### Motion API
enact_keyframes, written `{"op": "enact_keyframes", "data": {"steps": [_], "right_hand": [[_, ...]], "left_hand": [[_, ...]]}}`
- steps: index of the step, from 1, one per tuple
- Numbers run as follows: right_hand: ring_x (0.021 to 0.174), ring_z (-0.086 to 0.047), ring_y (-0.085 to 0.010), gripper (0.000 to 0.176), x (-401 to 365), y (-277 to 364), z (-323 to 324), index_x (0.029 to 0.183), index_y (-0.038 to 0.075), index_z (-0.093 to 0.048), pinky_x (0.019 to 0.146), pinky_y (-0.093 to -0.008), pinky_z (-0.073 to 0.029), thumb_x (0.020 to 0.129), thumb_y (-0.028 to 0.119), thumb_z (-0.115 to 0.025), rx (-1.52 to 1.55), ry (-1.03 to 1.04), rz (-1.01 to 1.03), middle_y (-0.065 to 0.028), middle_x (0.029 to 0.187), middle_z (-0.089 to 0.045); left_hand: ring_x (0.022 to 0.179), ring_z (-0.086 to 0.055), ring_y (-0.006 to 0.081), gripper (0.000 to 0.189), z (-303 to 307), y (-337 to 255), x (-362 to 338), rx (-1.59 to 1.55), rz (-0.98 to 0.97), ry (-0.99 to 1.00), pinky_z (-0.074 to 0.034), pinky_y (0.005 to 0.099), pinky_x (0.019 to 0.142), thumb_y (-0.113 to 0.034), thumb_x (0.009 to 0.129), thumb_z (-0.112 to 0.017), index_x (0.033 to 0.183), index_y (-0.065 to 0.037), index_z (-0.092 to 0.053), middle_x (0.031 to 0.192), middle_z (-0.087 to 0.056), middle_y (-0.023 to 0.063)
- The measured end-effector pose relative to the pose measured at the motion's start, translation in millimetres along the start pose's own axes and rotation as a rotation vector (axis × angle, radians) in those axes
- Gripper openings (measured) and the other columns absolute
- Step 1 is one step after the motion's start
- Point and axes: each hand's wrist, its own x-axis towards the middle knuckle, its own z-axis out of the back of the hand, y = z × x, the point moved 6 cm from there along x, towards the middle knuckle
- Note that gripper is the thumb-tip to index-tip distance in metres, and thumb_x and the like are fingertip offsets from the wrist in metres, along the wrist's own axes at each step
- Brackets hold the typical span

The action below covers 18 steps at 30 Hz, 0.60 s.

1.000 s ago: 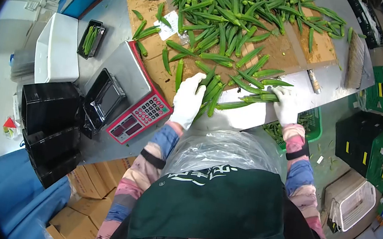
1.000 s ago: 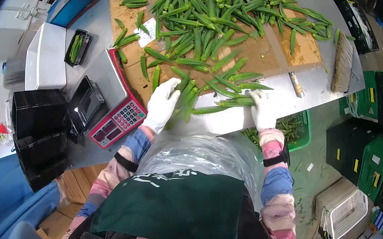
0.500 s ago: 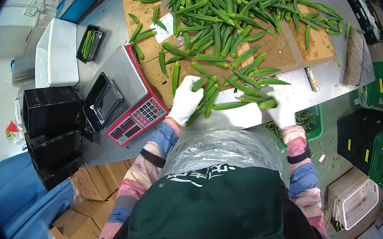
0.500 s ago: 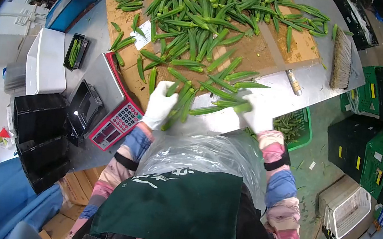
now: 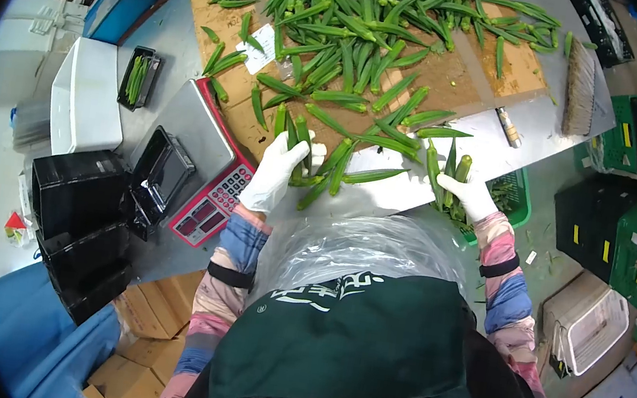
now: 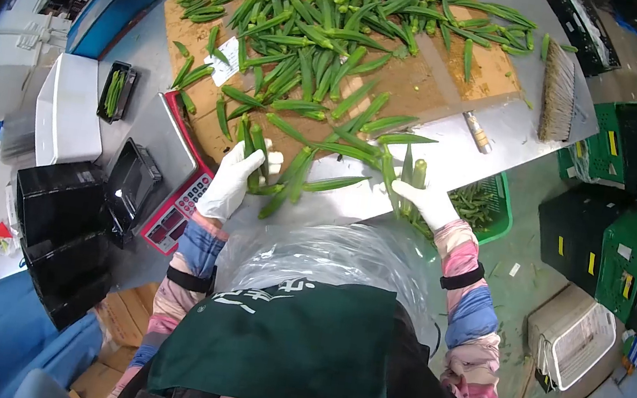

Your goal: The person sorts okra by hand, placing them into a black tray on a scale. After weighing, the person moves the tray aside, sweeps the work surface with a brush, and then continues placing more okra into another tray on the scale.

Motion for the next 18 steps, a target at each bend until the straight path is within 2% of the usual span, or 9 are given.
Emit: {"op": "enact_keyframes", "data": {"steps": [1, 4, 5, 9, 12, 15, 18], "right_hand": [[0.101, -0.068, -0.0185, 0.042, -5, 7, -3, 0.128, -0.003, -0.063, 0.091, -0.0321, -0.053, 0.093, 0.019, -0.070, 0.090, 0.058, -0.001, -0.0136, 0.110, -0.073], [0.100, -0.069, -0.0198, 0.041, -10, 6, 4, 0.129, -0.004, -0.062, 0.090, -0.0322, -0.054, 0.095, 0.019, -0.067, 0.207, 0.089, 0.025, -0.0144, 0.109, -0.074], [0.087, -0.068, -0.0166, 0.032, -12, 8, 6, 0.119, -0.005, -0.067, 0.081, -0.0300, -0.055, 0.095, 0.017, -0.067, 0.262, 0.056, 0.060, -0.0124, 0.105, -0.074], [0.086, -0.070, -0.0197, 0.035, -14, 2, 16, 0.121, -0.008, -0.064, 0.082, -0.0316, -0.057, 0.095, 0.015, -0.065, 0.364, 0.032, 0.058, -0.0173, 0.105, -0.074], [0.097, -0.070, -0.0224, 0.046, -14, -8, 27, 0.132, -0.008, -0.056, 0.088, -0.0323, -0.055, 0.093, 0.015, -0.064, 0.423, 0.021, 0.010, -0.0188, 0.109, -0.073], [0.095, -0.071, -0.0255, 0.047, -17, -10, 28, 0.132, -0.008, -0.056, 0.088, -0.0352, -0.057, 0.093, 0.015, -0.064, 0.549, 0.020, -0.014, -0.0203, 0.109, -0.072], [0.093, -0.071, -0.0261, 0.046, -17, -14, 26, 0.133, -0.007, -0.056, 0.087, -0.0363, -0.057, 0.093, 0.015, -0.064, 0.642, 0.056, -0.029, -0.0201, 0.110, -0.071]], "left_hand": [[0.090, -0.068, 0.0124, 0.033, 0, 6, 0, 0.004, 0.022, 0.009, -0.052, 0.0258, 0.073, -0.020, 0.104, -0.056, 0.133, -0.003, -0.054, 0.110, -0.071, 0.0066], [0.087, -0.067, 0.0121, 0.037, -5, 13, -4, 0.003, 0.056, -0.002, -0.052, 0.0250, 0.073, -0.018, 0.103, -0.057, 0.136, -0.002, -0.053, 0.106, -0.071, 0.0068], [0.086, -0.066, 0.0116, 0.039, -4, 15, -4, -0.004, 0.057, -0.010, -0.051, 0.0244, 0.073, -0.018, 0.102, -0.058, 0.137, -0.001, -0.053, 0.105, -0.071, 0.0067], [0.082, -0.064, 0.0090, 0.043, -5, 14, -2, 0.002, 0.001, -0.014, -0.048, 0.0231, 0.072, -0.019, 0.100, -0.064, 0.138, -0.002, -0.055, 0.102, -0.071, 0.0034], [0.079, -0.063, 0.0086, 0.040, -2, 16, 2, 0.027, 0.021, -0.036, -0.049, 0.0232, 0.072, -0.016, 0.099, -0.066, 0.134, 0.000, -0.058, 0.099, -0.071, 0.0030], [0.078, -0.063, 0.0090, 0.039, -7, 17, 3, 0.015, 0.046, -0.047, -0.050, 0.0231, 0.073, -0.015, 0.098, -0.067, 0.133, 0.002, -0.060, 0.097, -0.071, 0.0036], [0.076, -0.062, 0.0098, 0.036, -16, 16, 2, -0.031, 0.064, -0.073, -0.049, 0.0238, 0.072, -0.007, 0.095, -0.067, 0.128, 0.005, -0.060, 0.093, -0.071, 0.0050]]}}
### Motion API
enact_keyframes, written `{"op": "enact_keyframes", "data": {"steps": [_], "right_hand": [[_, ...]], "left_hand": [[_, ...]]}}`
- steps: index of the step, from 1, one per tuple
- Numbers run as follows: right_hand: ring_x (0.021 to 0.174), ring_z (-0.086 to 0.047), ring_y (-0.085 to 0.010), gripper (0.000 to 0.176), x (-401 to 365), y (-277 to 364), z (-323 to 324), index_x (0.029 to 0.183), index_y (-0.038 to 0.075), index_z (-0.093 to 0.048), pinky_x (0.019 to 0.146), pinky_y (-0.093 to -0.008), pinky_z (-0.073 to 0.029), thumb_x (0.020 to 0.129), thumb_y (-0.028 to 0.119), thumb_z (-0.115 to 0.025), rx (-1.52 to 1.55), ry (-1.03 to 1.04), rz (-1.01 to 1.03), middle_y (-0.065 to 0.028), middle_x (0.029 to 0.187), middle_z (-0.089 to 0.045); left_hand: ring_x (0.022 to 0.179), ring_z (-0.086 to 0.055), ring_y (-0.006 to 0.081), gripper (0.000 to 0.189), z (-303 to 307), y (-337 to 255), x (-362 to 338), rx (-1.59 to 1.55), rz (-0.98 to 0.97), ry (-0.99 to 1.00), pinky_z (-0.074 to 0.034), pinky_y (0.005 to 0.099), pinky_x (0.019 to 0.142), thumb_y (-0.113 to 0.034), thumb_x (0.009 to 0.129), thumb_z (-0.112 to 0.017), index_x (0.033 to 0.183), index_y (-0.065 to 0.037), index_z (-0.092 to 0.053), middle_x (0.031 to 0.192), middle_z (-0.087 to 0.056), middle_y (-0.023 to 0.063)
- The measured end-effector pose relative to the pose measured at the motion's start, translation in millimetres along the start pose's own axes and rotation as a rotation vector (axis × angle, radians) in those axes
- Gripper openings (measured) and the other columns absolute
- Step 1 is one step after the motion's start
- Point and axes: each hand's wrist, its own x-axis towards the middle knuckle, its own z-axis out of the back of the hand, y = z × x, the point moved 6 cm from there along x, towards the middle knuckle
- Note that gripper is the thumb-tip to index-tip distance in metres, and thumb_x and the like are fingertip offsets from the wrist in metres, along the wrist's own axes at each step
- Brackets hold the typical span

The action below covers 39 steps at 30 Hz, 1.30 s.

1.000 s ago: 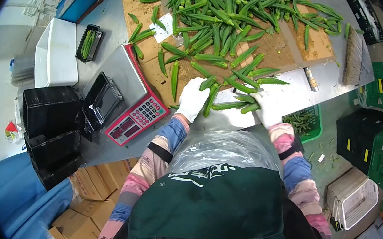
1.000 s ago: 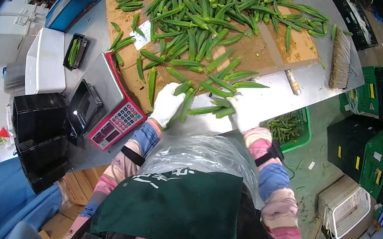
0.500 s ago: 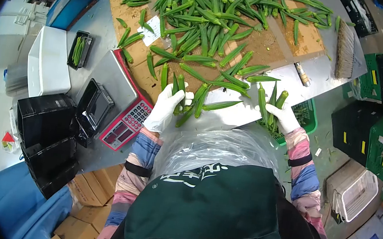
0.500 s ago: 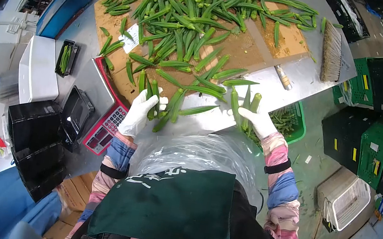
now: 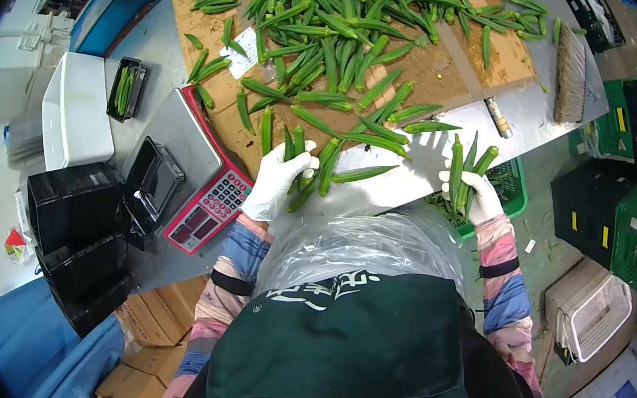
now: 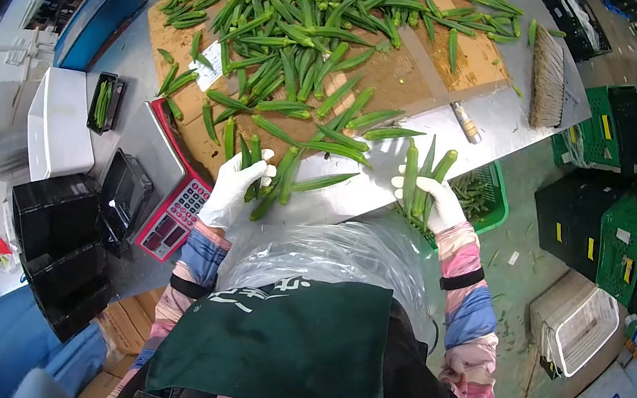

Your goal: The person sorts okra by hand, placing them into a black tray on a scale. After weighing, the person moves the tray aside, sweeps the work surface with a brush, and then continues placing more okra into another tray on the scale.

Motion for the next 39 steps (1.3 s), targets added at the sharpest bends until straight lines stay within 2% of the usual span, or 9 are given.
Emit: {"op": "enact_keyframes", "data": {"steps": [16, 20, 22, 25, 28, 30, 32, 35, 39], "right_hand": [[0.089, -0.066, -0.0180, 0.035, 2, 2, 2, 0.126, 0.000, -0.062, 0.080, -0.0350, -0.055, 0.095, 0.014, -0.070, -0.023, -0.130, 0.052, -0.0106, 0.104, -0.070], [0.081, -0.063, -0.0126, 0.035, -11, 8, 3, 0.115, 0.000, -0.073, 0.080, -0.0306, -0.053, 0.087, 0.020, -0.078, -0.897, -0.129, -0.140, -0.0042, 0.096, -0.074], [0.084, -0.064, -0.0154, 0.040, -17, -7, 5, 0.118, -0.001, -0.071, 0.085, -0.0318, -0.053, 0.086, 0.022, -0.078, -1.255, -0.017, -0.050, -0.0027, 0.096, -0.075], [0.087, -0.065, -0.0153, 0.039, -35, -40, -17, 0.119, 0.000, -0.071, 0.085, -0.0308, -0.053, 0.087, 0.020, -0.077, -1.077, 0.233, -0.189, -0.0040, 0.099, -0.074], [0.087, -0.063, -0.0130, 0.046, -22, -28, -26, 0.129, 0.000, -0.065, 0.080, -0.0288, -0.053, 0.088, 0.020, -0.077, -0.791, 0.118, -0.247, -0.0048, 0.098, -0.072], [0.089, -0.063, -0.0111, 0.052, -3, -5, -31, 0.135, 0.000, -0.058, 0.079, -0.0272, -0.053, 0.089, 0.018, -0.075, -0.743, 0.002, 0.011, -0.0063, 0.112, -0.068], [0.097, -0.066, -0.0169, 0.050, 27, 4, -24, 0.134, 0.002, -0.060, 0.085, -0.0309, -0.054, 0.087, 0.013, -0.073, -0.629, -0.059, 0.162, -0.0098, 0.117, -0.068], [0.108, -0.065, -0.0278, 0.047, 70, 29, -10, 0.129, 0.006, -0.064, 0.095, -0.0374, -0.051, 0.083, 0.006, -0.071, -1.401, -0.295, 0.648, -0.0148, 0.117, -0.068], [0.106, -0.062, -0.0333, 0.042, 93, 36, -18, 0.118, 0.009, -0.068, 0.093, -0.0401, -0.051, 0.076, 0.007, -0.073, -1.904, -0.321, 0.703, -0.0153, 0.103, -0.064]], "left_hand": [[0.075, -0.059, 0.0087, 0.032, 1, 15, 9, 0.092, -0.120, -0.049, -0.046, 0.0230, 0.071, -0.006, 0.091, -0.067, 0.121, 0.004, -0.061, 0.088, -0.067, 0.0027], [0.076, -0.058, 0.0078, 0.031, 0, 15, 9, 0.092, -0.127, -0.066, -0.046, 0.0226, 0.071, -0.007, 0.092, -0.067, 0.121, 0.002, -0.062, 0.089, -0.067, 0.0015], [0.076, -0.058, 0.0075, 0.030, 1, 14, 8, 0.126, -0.135, -0.093, -0.046, 0.0225, 0.071, -0.007, 0.092, -0.068, 0.120, 0.001, -0.063, 0.090, -0.067, 0.0012], [0.076, -0.060, 0.0116, 0.025, 8, 24, 14, 0.168, -0.171, -0.135, -0.049, 0.0273, 0.071, -0.009, 0.087, -0.072, 0.110, 0.000, -0.066, 0.088, -0.066, 0.0027], [0.079, -0.066, 0.0203, 0.024, -1, 18, 14, 0.562, -0.241, -0.234, -0.051, 0.0325, 0.073, -0.012, 0.085, -0.074, 0.104, -0.003, -0.065, 0.088, -0.069, 0.0095], [0.088, -0.068, 0.0380, 0.030, -11, 21, 15, 0.937, -0.435, -0.286, -0.053, 0.0429, 0.079, -0.016, 0.080, -0.078, 0.103, -0.005, -0.062, 0.094, -0.070, 0.0175], [0.091, -0.068, 0.0387, 0.033, -28, 7, 9, 1.159, -0.475, -0.254, -0.053, 0.0453, 0.081, -0.017, 0.079, -0.079, 0.105, -0.004, -0.061, 0.096, -0.070, 0.0185], [0.096, -0.067, 0.0399, 0.034, -21, 2, 17, 1.124, -0.254, -0.229, -0.053, 0.0458, 0.082, -0.016, 0.079, -0.077, 0.106, -0.003, -0.060, 0.099, -0.070, 0.0205], [0.086, -0.068, 0.0322, 0.035, 6, -13, 15, 0.715, -0.330, -0.215, -0.053, 0.0390, 0.079, -0.017, 0.080, -0.074, 0.108, 0.000, -0.061, 0.094, -0.070, 0.0180]]}}
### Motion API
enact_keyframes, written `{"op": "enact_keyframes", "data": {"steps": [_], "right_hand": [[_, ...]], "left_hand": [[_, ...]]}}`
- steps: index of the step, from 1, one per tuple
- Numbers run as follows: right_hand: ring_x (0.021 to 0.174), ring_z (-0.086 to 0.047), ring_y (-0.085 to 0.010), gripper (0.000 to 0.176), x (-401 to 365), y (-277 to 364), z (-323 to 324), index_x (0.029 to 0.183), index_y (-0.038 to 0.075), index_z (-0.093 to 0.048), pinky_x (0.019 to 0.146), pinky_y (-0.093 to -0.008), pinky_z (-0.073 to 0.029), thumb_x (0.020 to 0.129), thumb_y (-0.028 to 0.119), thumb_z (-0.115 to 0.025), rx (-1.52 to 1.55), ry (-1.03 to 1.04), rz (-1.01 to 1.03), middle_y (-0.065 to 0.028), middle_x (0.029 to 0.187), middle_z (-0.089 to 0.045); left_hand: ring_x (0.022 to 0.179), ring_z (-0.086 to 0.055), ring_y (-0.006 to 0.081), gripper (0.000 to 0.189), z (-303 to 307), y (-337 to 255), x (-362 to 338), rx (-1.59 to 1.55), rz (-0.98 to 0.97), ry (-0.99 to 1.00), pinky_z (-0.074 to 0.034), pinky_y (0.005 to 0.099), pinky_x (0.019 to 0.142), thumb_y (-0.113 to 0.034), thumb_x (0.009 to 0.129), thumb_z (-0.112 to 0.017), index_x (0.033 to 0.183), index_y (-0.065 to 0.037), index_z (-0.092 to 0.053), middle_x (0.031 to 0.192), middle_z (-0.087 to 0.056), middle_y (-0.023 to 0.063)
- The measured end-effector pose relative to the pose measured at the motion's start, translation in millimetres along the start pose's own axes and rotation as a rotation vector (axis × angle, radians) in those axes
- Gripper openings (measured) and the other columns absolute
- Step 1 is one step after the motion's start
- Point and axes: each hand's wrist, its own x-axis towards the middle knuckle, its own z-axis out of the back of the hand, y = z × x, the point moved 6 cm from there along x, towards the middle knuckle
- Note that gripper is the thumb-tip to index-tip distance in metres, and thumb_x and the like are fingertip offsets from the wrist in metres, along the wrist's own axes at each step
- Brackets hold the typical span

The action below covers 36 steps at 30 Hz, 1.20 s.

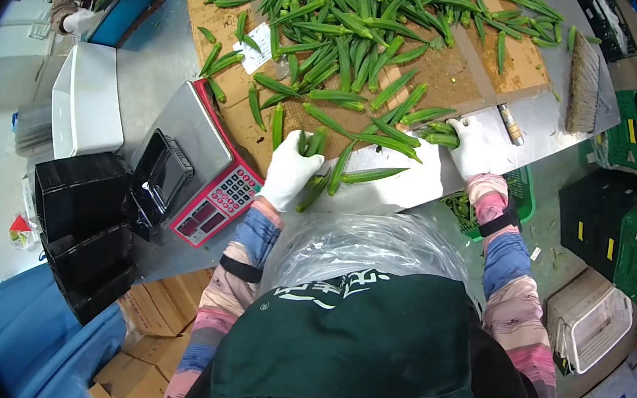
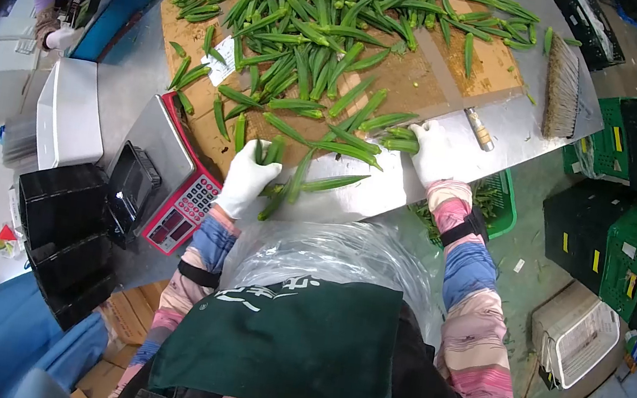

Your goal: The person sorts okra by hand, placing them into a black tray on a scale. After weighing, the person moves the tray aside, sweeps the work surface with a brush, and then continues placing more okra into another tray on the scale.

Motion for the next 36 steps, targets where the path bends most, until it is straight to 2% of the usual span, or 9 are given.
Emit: {"op": "enact_keyframes", "data": {"steps": [3, 6, 11, 19, 24, 27, 31, 33, 36], "right_hand": [[0.102, -0.061, -0.0342, 0.026, -3, -8, 4, 0.102, 0.010, -0.072, 0.087, -0.0410, -0.051, 0.076, 0.015, -0.075, -0.158, 0.006, 0.067, -0.0134, 0.100, -0.063], [0.089, -0.069, -0.0333, 0.028, -20, -14, 13, 0.105, 0.010, -0.072, 0.079, -0.0414, -0.054, 0.082, 0.025, -0.078, 0.093, 0.072, -0.076, -0.0148, 0.098, -0.069], [0.088, -0.071, -0.0340, 0.030, -11, 36, 13, 0.112, 0.008, -0.070, 0.080, -0.0407, -0.056, 0.086, 0.022, -0.076, 0.447, -0.021, -0.158, -0.0169, 0.095, -0.073], [0.106, -0.065, -0.0358, 0.036, 27, 93, -36, 0.122, 0.009, -0.062, 0.095, -0.0444, -0.050, 0.087, 0.014, -0.060, 0.042, 0.141, 0.012, -0.0183, 0.110, -0.069], [0.084, -0.070, -0.0288, 0.032, 25, 96, 1, 0.106, 0.006, -0.068, 0.078, -0.0414, -0.054, 0.081, 0.022, -0.080, 0.623, 0.077, -0.151, -0.0145, 0.092, -0.073], [0.077, -0.065, -0.0176, 0.032, 15, 113, 4, 0.104, 0.006, -0.070, 0.072, -0.0330, -0.051, 0.083, 0.028, -0.080, 1.146, 0.473, -0.362, -0.0067, 0.085, -0.071], [0.087, -0.064, -0.0118, 0.041, 0, 174, 20, 0.124, 0.002, -0.066, 0.079, -0.0291, -0.052, 0.090, 0.023, -0.074, 1.251, 0.477, -0.264, -0.0048, 0.098, -0.072], [0.121, -0.058, -0.0298, 0.080, -4, 194, -3, 0.151, -0.005, -0.033, 0.104, -0.0396, -0.047, 0.086, 0.020, -0.071, 1.128, 0.416, -0.175, -0.0223, 0.136, -0.057], [0.139, -0.037, -0.0482, 0.092, -25, 240, 5, 0.152, -0.012, -0.022, 0.117, -0.0483, -0.032, 0.082, 0.022, -0.071, 0.670, 0.256, 0.119, -0.0369, 0.148, -0.036]], "left_hand": [[0.083, -0.061, 0.0094, 0.025, 18, 3, -7, -0.380, 0.182, 0.200, -0.049, 0.0262, 0.074, -0.014, 0.086, -0.073, 0.106, -0.001, -0.067, 0.095, -0.069, 0.0003], [0.081, -0.058, 0.0085, 0.020, 26, 1, -17, -0.383, 0.240, 0.185, -0.049, 0.0262, 0.072, -0.013, 0.086, -0.070, 0.101, 0.000, -0.065, 0.092, -0.067, -0.0015], [0.085, -0.069, 0.0266, 0.033, -10, -27, -20, -0.036, 0.033, 0.002, -0.053, 0.0380, 0.075, -0.021, 0.082, -0.075, 0.105, -0.001, -0.062, 0.090, -0.070, 0.0159], [0.084, -0.069, 0.0364, 0.045, -61, -22, -5, 0.751, -0.178, -0.037, -0.053, 0.0479, 0.073, -0.025, 0.075, -0.083, 0.110, -0.010, -0.058, 0.092, -0.068, 0.0145], [0.086, -0.067, 0.0220, 0.032, -29, -10, 0, -0.190, -0.014, 0.086, -0.052, 0.0361, 0.074, -0.019, 0.087, -0.075, 0.111, -0.003, -0.061, 0.095, -0.068, 0.0069], [0.095, -0.065, 0.0184, 0.045, -12, -41, -12, -0.966, 0.227, 0.341, -0.051, 0.0326, 0.086, -0.016, 0.092, -0.071, 0.133, -0.003, -0.055, 0.106, -0.066, 0.0053], [0.121, -0.059, 0.0202, 0.060, -14, -65, -24, -1.154, 0.171, 0.466, -0.050, 0.0372, 0.100, -0.017, 0.095, -0.068, 0.147, -0.004, -0.042, 0.134, -0.058, 0.0080], [0.125, -0.056, 0.0207, 0.062, -22, -63, -28, -1.226, 0.122, 0.437, -0.049, 0.0385, 0.103, -0.016, 0.095, -0.068, 0.149, -0.004, -0.039, 0.137, -0.056, 0.0076], [0.113, -0.062, 0.0182, 0.052, -22, -59, -42, -1.074, 0.150, 0.206, -0.051, 0.0332, 0.099, -0.015, 0.093, -0.071, 0.140, -0.007, -0.049, 0.126, -0.062, 0.0068]]}}
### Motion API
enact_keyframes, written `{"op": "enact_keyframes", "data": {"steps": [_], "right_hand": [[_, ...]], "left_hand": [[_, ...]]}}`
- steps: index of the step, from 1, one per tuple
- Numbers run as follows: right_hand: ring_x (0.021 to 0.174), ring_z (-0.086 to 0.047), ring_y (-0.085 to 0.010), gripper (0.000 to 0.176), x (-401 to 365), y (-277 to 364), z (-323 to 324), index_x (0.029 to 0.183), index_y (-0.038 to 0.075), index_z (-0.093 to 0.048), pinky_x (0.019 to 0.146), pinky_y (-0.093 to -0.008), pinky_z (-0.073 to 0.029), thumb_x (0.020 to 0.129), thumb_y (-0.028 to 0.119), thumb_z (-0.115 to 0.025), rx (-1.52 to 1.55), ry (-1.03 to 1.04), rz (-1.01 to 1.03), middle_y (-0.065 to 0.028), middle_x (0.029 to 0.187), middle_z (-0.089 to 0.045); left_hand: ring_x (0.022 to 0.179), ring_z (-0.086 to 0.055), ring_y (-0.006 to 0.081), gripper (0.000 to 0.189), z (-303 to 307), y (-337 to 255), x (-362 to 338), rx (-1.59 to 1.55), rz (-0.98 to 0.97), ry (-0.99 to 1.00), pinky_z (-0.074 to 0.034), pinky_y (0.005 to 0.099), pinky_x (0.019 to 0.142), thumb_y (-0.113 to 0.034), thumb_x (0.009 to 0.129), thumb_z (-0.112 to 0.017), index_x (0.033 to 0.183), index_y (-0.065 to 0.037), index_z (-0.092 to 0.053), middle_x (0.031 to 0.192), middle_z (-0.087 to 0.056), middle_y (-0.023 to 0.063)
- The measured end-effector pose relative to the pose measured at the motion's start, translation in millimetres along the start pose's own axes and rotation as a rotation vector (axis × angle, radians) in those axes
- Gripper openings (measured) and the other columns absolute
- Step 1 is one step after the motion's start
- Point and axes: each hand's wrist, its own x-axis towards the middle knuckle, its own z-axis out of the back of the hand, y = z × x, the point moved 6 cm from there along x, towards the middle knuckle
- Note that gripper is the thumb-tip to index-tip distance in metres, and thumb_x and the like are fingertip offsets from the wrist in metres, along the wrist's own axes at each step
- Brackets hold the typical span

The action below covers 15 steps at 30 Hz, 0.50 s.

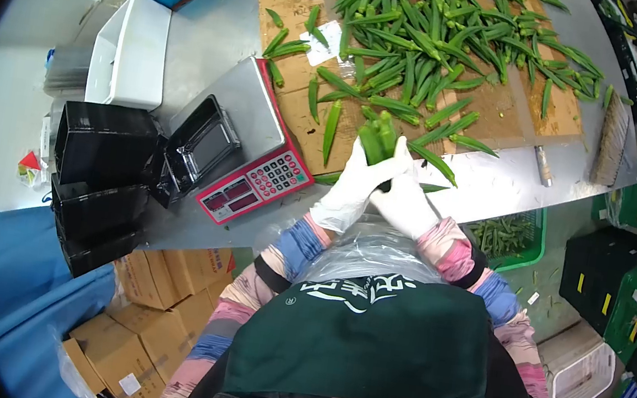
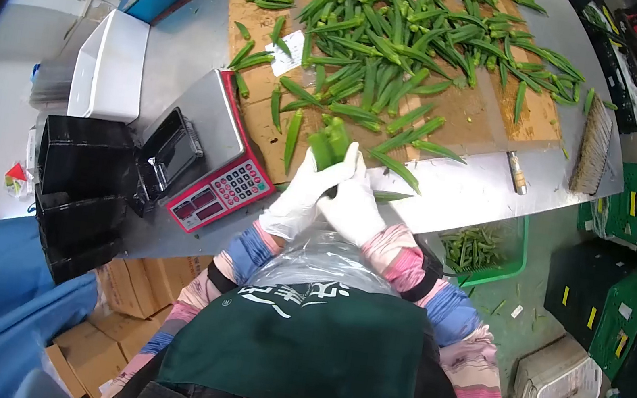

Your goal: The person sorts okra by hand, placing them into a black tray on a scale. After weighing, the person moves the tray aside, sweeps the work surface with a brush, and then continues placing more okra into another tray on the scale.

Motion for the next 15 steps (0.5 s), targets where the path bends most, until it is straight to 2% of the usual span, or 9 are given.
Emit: {"op": "enact_keyframes", "data": {"steps": [1, 2, 3, 5, 6, 7, 9, 12, 15], "right_hand": [[0.142, -0.031, -0.0532, 0.095, -2, 20, -5, 0.152, -0.014, -0.019, 0.120, -0.0503, -0.028, 0.082, 0.023, -0.070, -0.154, -0.027, 0.178, -0.0411, 0.150, -0.030], [0.144, -0.027, -0.0560, 0.097, -7, 21, -8, 0.152, -0.015, -0.016, 0.121, -0.0512, -0.026, 0.082, 0.026, -0.070, -0.143, 0.145, 0.094, -0.0451, 0.150, -0.025], [0.144, -0.030, -0.0536, 0.092, -7, 36, 0, 0.154, -0.010, -0.022, 0.121, -0.0494, -0.027, 0.084, 0.026, -0.070, -0.145, 0.186, 0.156, -0.0435, 0.151, -0.028], [0.145, -0.034, -0.0472, 0.075, -2, 57, 17, 0.152, -0.005, -0.036, 0.120, -0.0454, -0.029, 0.089, 0.023, -0.068, 0.121, 0.311, 0.230, -0.0371, 0.151, -0.036], [0.140, -0.046, -0.0374, 0.058, 0, 63, 26, 0.147, 0.001, -0.049, 0.117, -0.0405, -0.035, 0.094, 0.018, -0.066, 0.264, 0.286, 0.255, -0.0272, 0.148, -0.049], [0.133, -0.055, -0.0289, 0.046, 0, 63, 33, 0.139, 0.001, -0.058, 0.111, -0.0374, -0.042, 0.096, 0.015, -0.064, 0.565, 0.321, 0.027, -0.0195, 0.141, -0.060], [0.121, -0.063, -0.0272, 0.038, 8, 40, 39, 0.130, 0.003, -0.066, 0.105, -0.0358, -0.047, 0.095, 0.016, -0.066, 0.661, 0.226, -0.072, -0.0179, 0.128, -0.068], [0.109, -0.067, -0.0300, 0.029, 7, -40, 32, 0.116, 0.004, -0.073, 0.097, -0.0391, -0.052, 0.089, 0.014, -0.070, 0.116, 0.036, -0.032, -0.0169, 0.109, -0.073], [0.098, -0.065, -0.0338, 0.025, -12, -68, 19, 0.105, 0.006, -0.074, 0.088, -0.0440, -0.053, 0.081, 0.013, -0.073, -0.558, 0.135, 0.144, -0.0167, 0.098, -0.069]], "left_hand": [[0.110, -0.063, 0.0177, 0.049, 10, 4, 0, -0.015, 0.047, -0.064, -0.051, 0.0323, 0.098, -0.016, 0.093, -0.072, 0.137, -0.007, -0.053, 0.122, -0.064, 0.0064], [0.108, -0.064, 0.0175, 0.045, 19, 4, 2, -0.132, 0.051, -0.083, -0.052, 0.0335, 0.097, -0.018, 0.091, -0.075, 0.131, -0.007, -0.059, 0.119, -0.065, 0.0053], [0.110, -0.064, 0.0199, 0.050, 18, -10, -5, -0.197, 0.141, -0.055, -0.052, 0.0370, 0.100, -0.020, 0.092, -0.073, 0.137, -0.008, -0.055, 0.121, -0.065, 0.0064], [0.114, -0.063, 0.0231, 0.056, 34, -20, -11, -0.373, 0.103, 0.039, -0.050, 0.0413, 0.103, -0.022, 0.094, -0.068, 0.145, -0.009, -0.048, 0.125, -0.064, 0.0087], [0.118, -0.061, 0.0255, 0.061, 38, -26, -18, -0.431, 0.144, 0.122, -0.049, 0.0436, 0.106, -0.021, 0.095, -0.065, 0.151, -0.010, -0.042, 0.129, -0.063, 0.0103], [0.117, -0.062, 0.0266, 0.064, 41, -44, -24, -0.378, 0.065, 0.073, -0.050, 0.0435, 0.104, -0.021, 0.093, -0.065, 0.151, -0.008, -0.042, 0.129, -0.062, 0.0105], [0.114, -0.064, 0.0257, 0.067, 56, -75, -38, -0.372, 0.002, 0.107, -0.052, 0.0419, 0.101, -0.020, 0.091, -0.067, 0.151, -0.006, -0.041, 0.128, -0.062, 0.0116], [0.109, -0.065, 0.0217, 0.066, 90, -148, -68, -0.035, -0.279, -0.017, -0.055, 0.0375, 0.096, -0.015, 0.089, -0.068, 0.149, -0.004, -0.044, 0.126, -0.062, 0.0119], [0.107, -0.064, 0.0176, 0.064, 142, -210, -101, 0.417, -0.388, -0.319, -0.054, 0.0308, 0.094, -0.004, 0.085, -0.071, 0.144, -0.003, -0.049, 0.126, -0.062, 0.0095]]}}
